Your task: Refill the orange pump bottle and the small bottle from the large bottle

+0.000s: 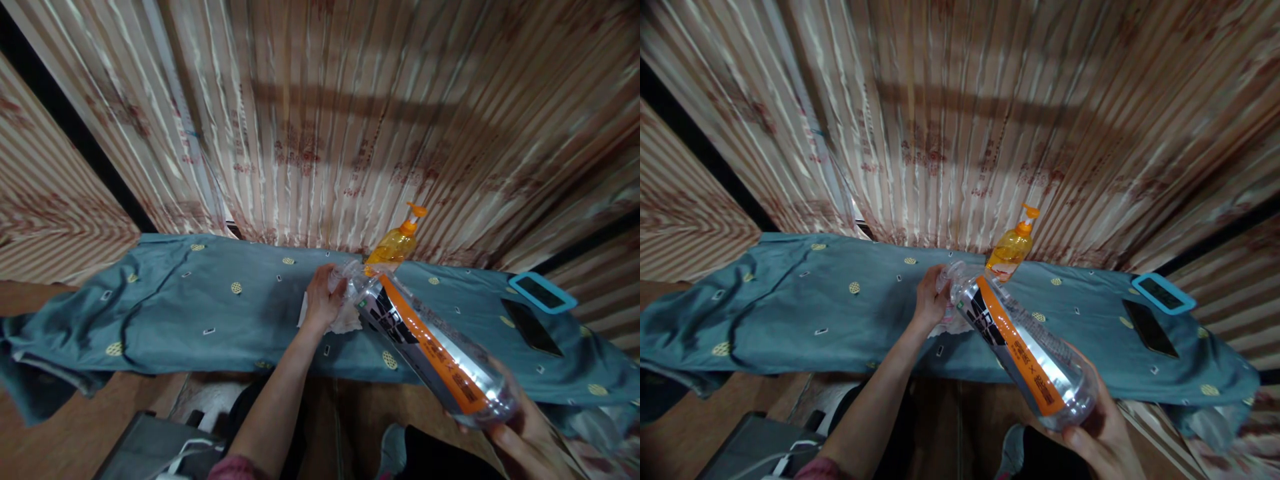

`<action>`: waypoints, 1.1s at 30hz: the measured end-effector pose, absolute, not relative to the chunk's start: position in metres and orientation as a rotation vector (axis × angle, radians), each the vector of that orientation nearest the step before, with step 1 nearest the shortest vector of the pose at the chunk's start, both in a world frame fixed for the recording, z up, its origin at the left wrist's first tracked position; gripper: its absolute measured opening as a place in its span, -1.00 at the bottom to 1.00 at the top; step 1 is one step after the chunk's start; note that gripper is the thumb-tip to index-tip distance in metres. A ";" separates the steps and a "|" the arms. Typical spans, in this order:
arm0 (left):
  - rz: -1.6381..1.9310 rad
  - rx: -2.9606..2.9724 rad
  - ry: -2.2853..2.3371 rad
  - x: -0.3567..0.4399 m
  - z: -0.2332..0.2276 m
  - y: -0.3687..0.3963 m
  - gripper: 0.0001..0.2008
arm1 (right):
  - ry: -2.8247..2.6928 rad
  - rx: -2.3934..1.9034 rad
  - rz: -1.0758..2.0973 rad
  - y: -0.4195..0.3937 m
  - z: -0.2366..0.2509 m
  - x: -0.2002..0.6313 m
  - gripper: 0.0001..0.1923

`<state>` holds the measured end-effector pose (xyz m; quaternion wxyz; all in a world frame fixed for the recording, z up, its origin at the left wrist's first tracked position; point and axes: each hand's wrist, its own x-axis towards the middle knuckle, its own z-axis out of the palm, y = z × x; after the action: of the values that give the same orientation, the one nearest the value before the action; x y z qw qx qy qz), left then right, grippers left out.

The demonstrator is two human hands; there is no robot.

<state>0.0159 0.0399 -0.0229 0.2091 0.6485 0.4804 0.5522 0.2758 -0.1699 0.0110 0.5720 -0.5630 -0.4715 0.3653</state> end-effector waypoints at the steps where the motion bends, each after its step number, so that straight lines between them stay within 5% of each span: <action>1: 1.541 1.805 1.336 0.016 -0.023 0.040 -0.75 | -1.101 -1.315 0.855 -0.170 0.011 0.275 -0.28; 20: 1.557 1.783 1.316 0.017 -0.027 0.042 -0.57 | -1.102 -1.369 0.851 -0.174 0.006 0.275 -0.20; 33: 1.577 1.809 1.294 0.016 -0.026 0.043 -0.68 | -1.074 -1.390 0.835 -0.173 0.010 0.274 -0.15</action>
<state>0.0160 0.0427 -0.0262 0.2059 0.6493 0.4643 0.5660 0.2735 -0.1734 0.0104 0.5632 -0.5905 -0.4564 0.3547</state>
